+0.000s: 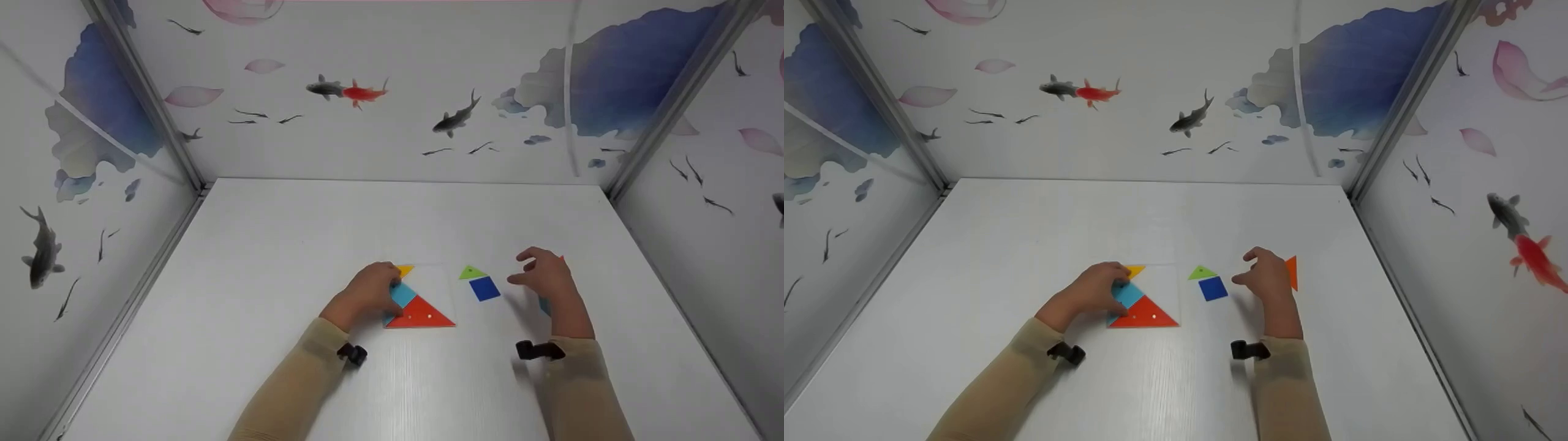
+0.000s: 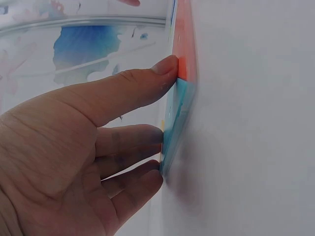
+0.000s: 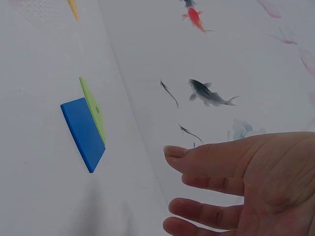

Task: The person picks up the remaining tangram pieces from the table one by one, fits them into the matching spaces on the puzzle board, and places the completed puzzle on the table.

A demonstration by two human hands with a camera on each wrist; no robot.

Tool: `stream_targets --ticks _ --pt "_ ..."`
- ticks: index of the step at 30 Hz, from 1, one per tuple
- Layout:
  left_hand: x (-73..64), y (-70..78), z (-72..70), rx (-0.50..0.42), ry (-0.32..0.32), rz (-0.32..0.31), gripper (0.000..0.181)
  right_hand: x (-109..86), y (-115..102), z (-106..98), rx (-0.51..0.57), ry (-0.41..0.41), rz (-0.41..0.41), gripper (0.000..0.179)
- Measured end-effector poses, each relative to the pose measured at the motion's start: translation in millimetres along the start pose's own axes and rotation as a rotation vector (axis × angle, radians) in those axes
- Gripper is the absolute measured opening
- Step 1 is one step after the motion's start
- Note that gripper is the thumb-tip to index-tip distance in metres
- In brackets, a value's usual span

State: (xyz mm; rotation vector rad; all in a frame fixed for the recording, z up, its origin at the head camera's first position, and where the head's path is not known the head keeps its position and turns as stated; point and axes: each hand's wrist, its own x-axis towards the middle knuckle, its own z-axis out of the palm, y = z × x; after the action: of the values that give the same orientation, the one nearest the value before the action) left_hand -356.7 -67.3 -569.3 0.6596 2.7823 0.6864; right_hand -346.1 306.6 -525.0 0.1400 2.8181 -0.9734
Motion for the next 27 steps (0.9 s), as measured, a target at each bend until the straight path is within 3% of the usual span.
stream_targets --ticks 11,21,27 --pt "-1.1 2.5 -1.3 -0.015 -0.007 -0.022 0.051 -2.3 2.9 -6.2 -0.072 0.024 0.020 0.060" --pt "1.2 -2.0 1.6 0.007 0.007 0.027 0.045 0.0 11.0 -5.3 -0.101 0.028 0.030 0.058" --pt "-0.1 -0.8 0.3 0.003 0.002 0.020 0.048 1.8 19.2 -10.2 -0.079 0.016 0.057 0.059"
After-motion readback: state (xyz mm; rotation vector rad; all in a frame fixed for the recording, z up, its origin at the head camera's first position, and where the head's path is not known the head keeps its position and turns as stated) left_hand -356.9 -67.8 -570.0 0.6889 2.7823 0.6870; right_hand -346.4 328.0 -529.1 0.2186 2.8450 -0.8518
